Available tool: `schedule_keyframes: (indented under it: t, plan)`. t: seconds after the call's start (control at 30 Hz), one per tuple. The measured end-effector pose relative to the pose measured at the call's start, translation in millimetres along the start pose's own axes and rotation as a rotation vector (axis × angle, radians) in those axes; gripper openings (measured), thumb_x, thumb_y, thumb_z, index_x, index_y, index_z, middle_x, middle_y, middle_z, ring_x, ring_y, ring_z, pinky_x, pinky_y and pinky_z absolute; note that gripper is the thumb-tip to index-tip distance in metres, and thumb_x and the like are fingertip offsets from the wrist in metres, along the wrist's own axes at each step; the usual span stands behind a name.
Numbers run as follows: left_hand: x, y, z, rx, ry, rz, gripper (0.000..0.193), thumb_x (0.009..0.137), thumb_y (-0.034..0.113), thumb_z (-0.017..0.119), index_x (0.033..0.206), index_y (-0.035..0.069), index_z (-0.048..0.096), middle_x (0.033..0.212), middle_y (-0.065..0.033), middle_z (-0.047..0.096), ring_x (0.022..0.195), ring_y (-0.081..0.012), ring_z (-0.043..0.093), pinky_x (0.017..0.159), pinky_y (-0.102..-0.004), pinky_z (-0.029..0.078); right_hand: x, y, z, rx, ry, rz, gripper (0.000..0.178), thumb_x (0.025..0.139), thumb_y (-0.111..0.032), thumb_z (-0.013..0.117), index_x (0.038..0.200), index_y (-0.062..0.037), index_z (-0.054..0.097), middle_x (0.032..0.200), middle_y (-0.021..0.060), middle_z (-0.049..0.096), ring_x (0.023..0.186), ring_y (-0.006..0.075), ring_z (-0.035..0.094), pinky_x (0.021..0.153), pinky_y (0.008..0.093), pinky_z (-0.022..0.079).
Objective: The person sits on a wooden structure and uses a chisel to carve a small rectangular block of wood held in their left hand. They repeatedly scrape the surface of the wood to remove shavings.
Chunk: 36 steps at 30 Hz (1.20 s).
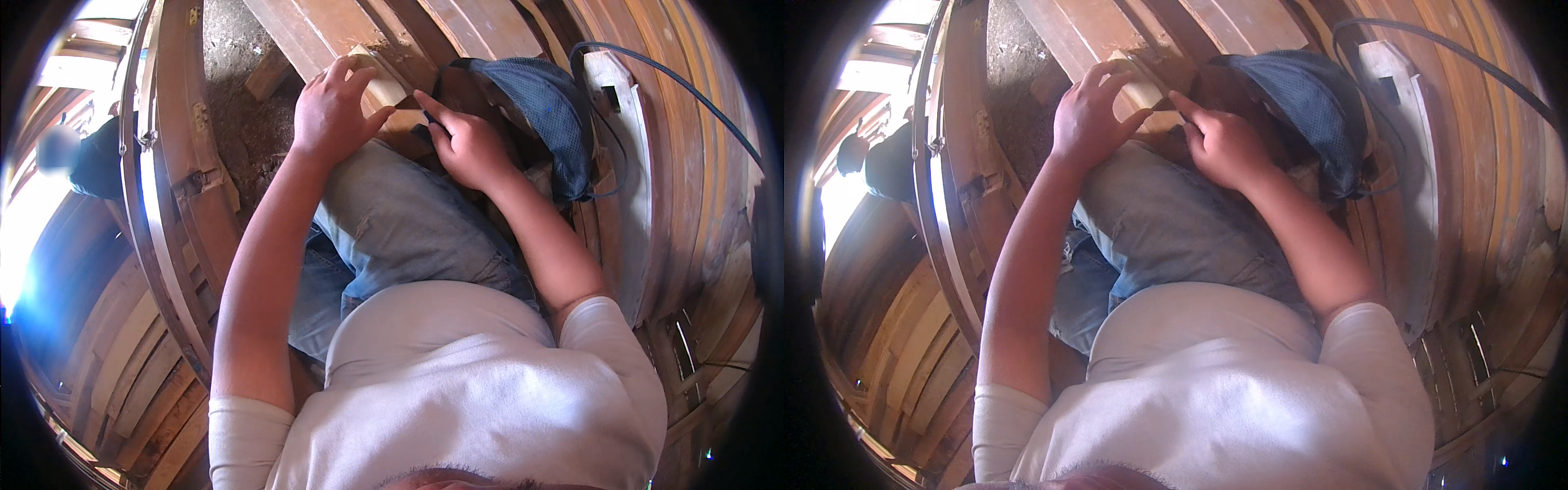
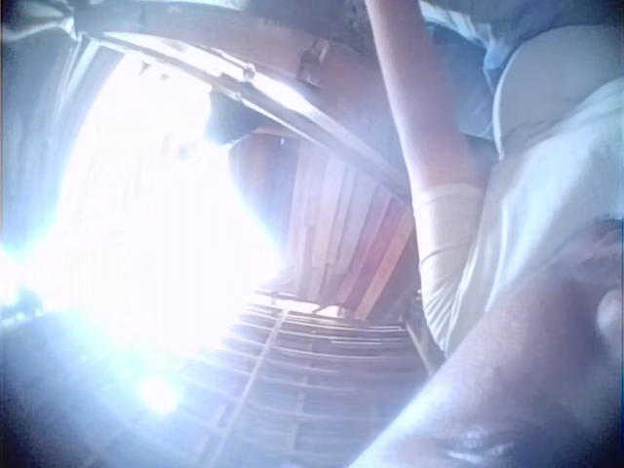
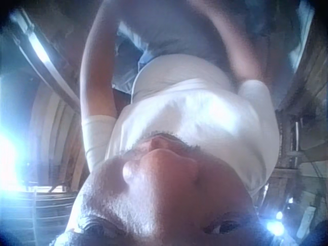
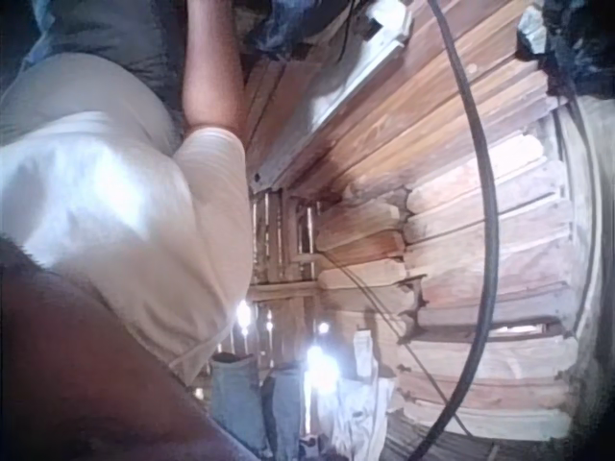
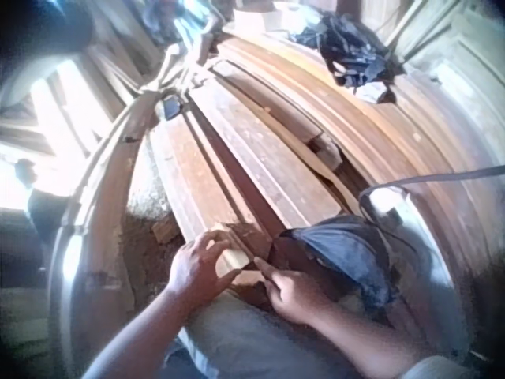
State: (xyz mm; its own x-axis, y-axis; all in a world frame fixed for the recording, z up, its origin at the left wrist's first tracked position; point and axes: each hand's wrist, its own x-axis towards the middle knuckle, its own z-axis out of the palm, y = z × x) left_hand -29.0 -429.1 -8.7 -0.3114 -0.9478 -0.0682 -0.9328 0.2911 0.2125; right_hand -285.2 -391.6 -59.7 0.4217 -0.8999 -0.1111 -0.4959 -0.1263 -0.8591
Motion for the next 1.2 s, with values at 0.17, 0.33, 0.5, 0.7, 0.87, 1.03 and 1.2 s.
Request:
schedule_keyframes:
  t: [0.17,0.33,0.5,0.7,0.87,1.03,1.2]
  plan:
    - [-3,-1,3,0.017,0.033,-0.017,0.06,0.09,0.049,0.09,0.138,0.017,0.075,0.148,-0.0107,0.068,0.129,-0.0348,0.073,0.108,-0.0494,0.059,-15,1,-10,0.022,-0.046,0.028,0.057,0.109,-0.012,0.065,0.165,-0.023,0.058,0.128,0.0254,0.078,0.114,0.0461,0.076,0.096,0.0522,0.062]
    - [-3,-2,6,-0.013,0.011,-0.062,0.058,0.089,0.048,0.09,0.137,0.018,0.075,0.149,-0.0105,0.068,0.128,-0.0354,0.073,0.108,-0.0493,0.06,10,-9,-6,0.009,-0.039,0.002,0.057,0.108,-0.013,0.065,0.164,-0.024,0.06,0.119,0.0263,0.079,0.109,0.0462,0.077,0.093,0.0514,0.062]
    - [-4,-1,9,-0.022,0.053,-0.069,0.057,0.088,0.047,0.09,0.135,0.018,0.075,0.148,-0.0103,0.068,0.127,-0.0345,0.074,0.107,-0.0483,0.061,5,-12,-6,0.011,-0.033,0.05,0.056,0.109,-0.013,0.065,0.163,-0.0232,0.061,0.115,0.0273,0.079,0.105,0.0471,0.077,0.089,0.0527,0.062]
    - [-4,0,14,-0.047,0.081,-0.055,0.061,0.084,0.048,0.092,0.132,0.014,0.076,0.143,-0.016,0.069,0.126,-0.0378,0.074,0.108,-0.0485,0.059,21,-11,4,-0.032,-0.012,0.052,0.053,0.108,-0.017,0.065,0.161,-0.0224,0.063,0.108,0.0264,0.08,0.1,0.0471,0.077,0.087,0.0564,0.061]
    - [-3,-3,12,-0.03,0.097,-0.062,0.056,0.086,0.045,0.093,0.132,0.019,0.077,0.144,-0.009,0.07,0.124,-0.0333,0.076,0.106,-0.0468,0.061,15,-16,2,-0.04,0.018,0.038,0.052,0.107,-0.018,0.064,0.159,-0.0204,0.065,0.102,0.0273,0.078,0.096,0.0477,0.077,0.085,0.0585,0.061]
    - [-4,-2,12,-0.032,0.1,-0.093,0.054,0.085,0.045,0.093,0.13,0.021,0.077,0.144,-0.0088,0.07,0.124,-0.0337,0.076,0.107,-0.0468,0.061,24,-23,-3,-0.047,-0.022,0.047,0.05,0.108,-0.017,0.064,0.158,-0.0196,0.066,0.094,0.0288,0.076,0.09,0.0487,0.076,0.08,0.0589,0.059]
    - [-5,-2,10,-0.059,0.097,-0.085,0.053,0.085,0.044,0.093,0.131,0.022,0.077,0.144,-0.0091,0.07,0.125,-0.0339,0.075,0.108,-0.0465,0.06,23,-23,-10,0.007,-0.054,0.089,0.05,0.108,-0.019,0.063,0.158,-0.02,0.066,0.087,0.0291,0.073,0.086,0.0489,0.075,0.077,0.0584,0.058]
